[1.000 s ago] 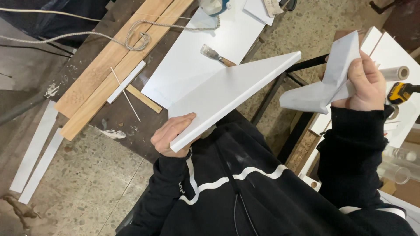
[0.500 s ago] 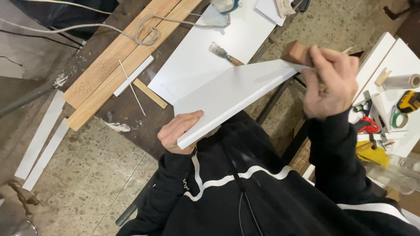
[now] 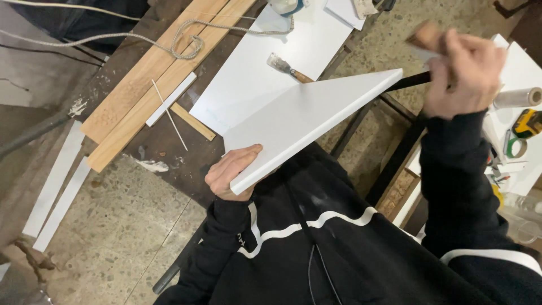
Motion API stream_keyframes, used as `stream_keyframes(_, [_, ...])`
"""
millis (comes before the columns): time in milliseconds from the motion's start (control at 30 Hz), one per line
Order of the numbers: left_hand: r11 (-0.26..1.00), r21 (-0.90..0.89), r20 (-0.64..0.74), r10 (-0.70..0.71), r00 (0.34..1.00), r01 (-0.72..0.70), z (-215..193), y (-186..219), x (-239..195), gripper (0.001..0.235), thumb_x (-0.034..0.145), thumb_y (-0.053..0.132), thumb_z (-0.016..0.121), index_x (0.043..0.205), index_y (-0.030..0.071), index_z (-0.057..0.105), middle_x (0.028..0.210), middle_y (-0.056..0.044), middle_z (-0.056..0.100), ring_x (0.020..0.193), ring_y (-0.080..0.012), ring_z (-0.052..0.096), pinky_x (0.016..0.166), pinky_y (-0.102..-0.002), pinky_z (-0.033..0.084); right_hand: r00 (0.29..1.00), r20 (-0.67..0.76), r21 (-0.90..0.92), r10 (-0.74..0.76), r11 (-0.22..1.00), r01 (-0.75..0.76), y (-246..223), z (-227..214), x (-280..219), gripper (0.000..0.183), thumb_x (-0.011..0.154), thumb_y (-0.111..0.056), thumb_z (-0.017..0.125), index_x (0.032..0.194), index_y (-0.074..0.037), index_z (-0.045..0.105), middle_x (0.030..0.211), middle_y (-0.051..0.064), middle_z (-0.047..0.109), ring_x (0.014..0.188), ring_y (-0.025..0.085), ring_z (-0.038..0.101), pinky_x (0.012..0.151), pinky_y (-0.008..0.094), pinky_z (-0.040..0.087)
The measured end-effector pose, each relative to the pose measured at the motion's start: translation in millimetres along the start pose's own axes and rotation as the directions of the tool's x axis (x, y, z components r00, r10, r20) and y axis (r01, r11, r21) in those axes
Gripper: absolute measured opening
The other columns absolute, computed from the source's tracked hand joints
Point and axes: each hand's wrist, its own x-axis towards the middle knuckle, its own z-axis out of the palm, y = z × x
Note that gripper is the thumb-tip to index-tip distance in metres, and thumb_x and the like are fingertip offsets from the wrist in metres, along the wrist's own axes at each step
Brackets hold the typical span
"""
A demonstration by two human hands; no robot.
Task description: Sanding and scraping the edges of a white melamine furniture board to finish it.
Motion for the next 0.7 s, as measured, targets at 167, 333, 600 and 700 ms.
stream_keyframes(167, [1.000,0.000,0.010,-0.019,1.000,0.019,-7.2,7.3,2.3,0.026,0.085,0.014,0.084,0.098,-0.006,0.071,0.100,-0.021,0.076,0.093,-0.0314,0.079,0.080,-0.035,0.064,0.992,-0.069,0.103,0.108,0.990,-0.100,-30.9,-20.0,0.0,0.034,0.102,-0.001,0.065,0.133,0.008,0.072,0.101,0.018,0.069,0.089,0.023,0.060,0.078,0.035,0.050])
stream_keyframes(333, [1.000,0.001,0.003,0.004,1.000,-0.004,-4.3,2.1,1.3,0.025,0.086,0.014,0.083,0.098,-0.005,0.072,0.100,-0.021,0.077,0.093,-0.0322,0.079,0.081,-0.035,0.064,1.000,0.010,0.106,0.003,0.994,-0.004,-124.6,-41.9,18.9,0.032,0.104,0.001,0.077,0.134,0.005,0.068,0.108,0.020,0.068,0.100,0.028,0.063,0.088,0.036,0.053])
stream_keyframes(600, [1.000,0.014,-0.004,-0.012,1.000,0.012,-3.4,6.4,9.3,0.026,0.085,0.013,0.084,0.099,-0.006,0.072,0.099,-0.020,0.077,0.094,-0.0316,0.079,0.081,-0.035,0.064,0.996,0.059,0.254,0.071,0.964,-0.084,-145.3,-33.9,12.4,0.037,0.098,0.002,0.078,0.134,0.006,0.069,0.116,0.020,0.067,0.104,0.033,0.059,0.092,0.040,0.050])
stream_keyframes(700, [0.999,-0.007,0.011,-0.038,0.999,0.038,-6.0,4.0,6.1,0.024,0.087,0.010,0.082,0.099,-0.006,0.071,0.101,-0.020,0.077,0.095,-0.0318,0.079,0.081,-0.034,0.064,0.990,-0.050,0.183,0.131,0.976,-0.120,-103.4,-1.6,-10.1,0.039,0.099,0.007,0.071,0.138,0.007,0.065,0.119,0.019,0.066,0.111,0.032,0.060,0.097,0.039,0.051])
